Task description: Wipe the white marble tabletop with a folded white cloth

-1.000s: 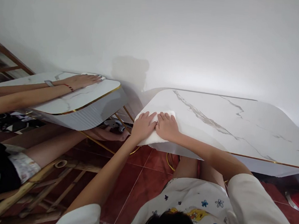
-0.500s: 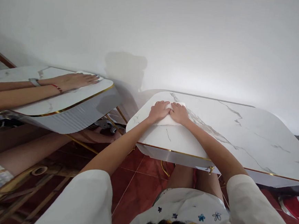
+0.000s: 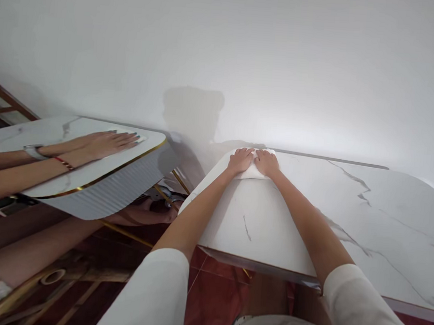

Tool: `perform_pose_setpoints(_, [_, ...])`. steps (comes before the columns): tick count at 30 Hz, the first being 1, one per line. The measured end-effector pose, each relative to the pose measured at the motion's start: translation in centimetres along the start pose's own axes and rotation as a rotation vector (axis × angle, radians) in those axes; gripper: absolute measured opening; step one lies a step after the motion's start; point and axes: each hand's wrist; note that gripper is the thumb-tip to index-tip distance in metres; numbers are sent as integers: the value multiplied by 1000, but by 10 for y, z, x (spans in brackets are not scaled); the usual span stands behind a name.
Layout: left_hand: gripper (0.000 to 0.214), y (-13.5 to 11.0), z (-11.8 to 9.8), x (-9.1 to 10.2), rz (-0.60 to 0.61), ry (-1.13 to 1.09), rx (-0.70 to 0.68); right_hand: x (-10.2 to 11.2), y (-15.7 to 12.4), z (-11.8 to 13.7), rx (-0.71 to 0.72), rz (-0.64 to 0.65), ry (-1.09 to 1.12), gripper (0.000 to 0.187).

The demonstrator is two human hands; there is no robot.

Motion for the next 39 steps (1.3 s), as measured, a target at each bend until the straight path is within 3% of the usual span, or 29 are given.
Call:
perform_pose_setpoints(13, [52,60,-10,-12,-32,23,24,2,45,-31,-26,17,-15,43])
perform_pose_setpoints(20, [50,78,-26,-23,-86,78,-64,6,47,-51,-106,37,-5,44])
perform_pose_setpoints(26, [47,74,-46,-28,-113,105,-102,8,37,-64,-147,15,-20,44])
perform_pose_setpoints(39, [48,28,-54,-22,-97,42,-207,14,-9,-44,-162,-87,-71,44])
Point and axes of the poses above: each hand's wrist, its own y-axis towards the middle knuckle, its own x-axis out of the back of the hand, z = x × y, and after that the axes turned 10 degrees about x, right-handed
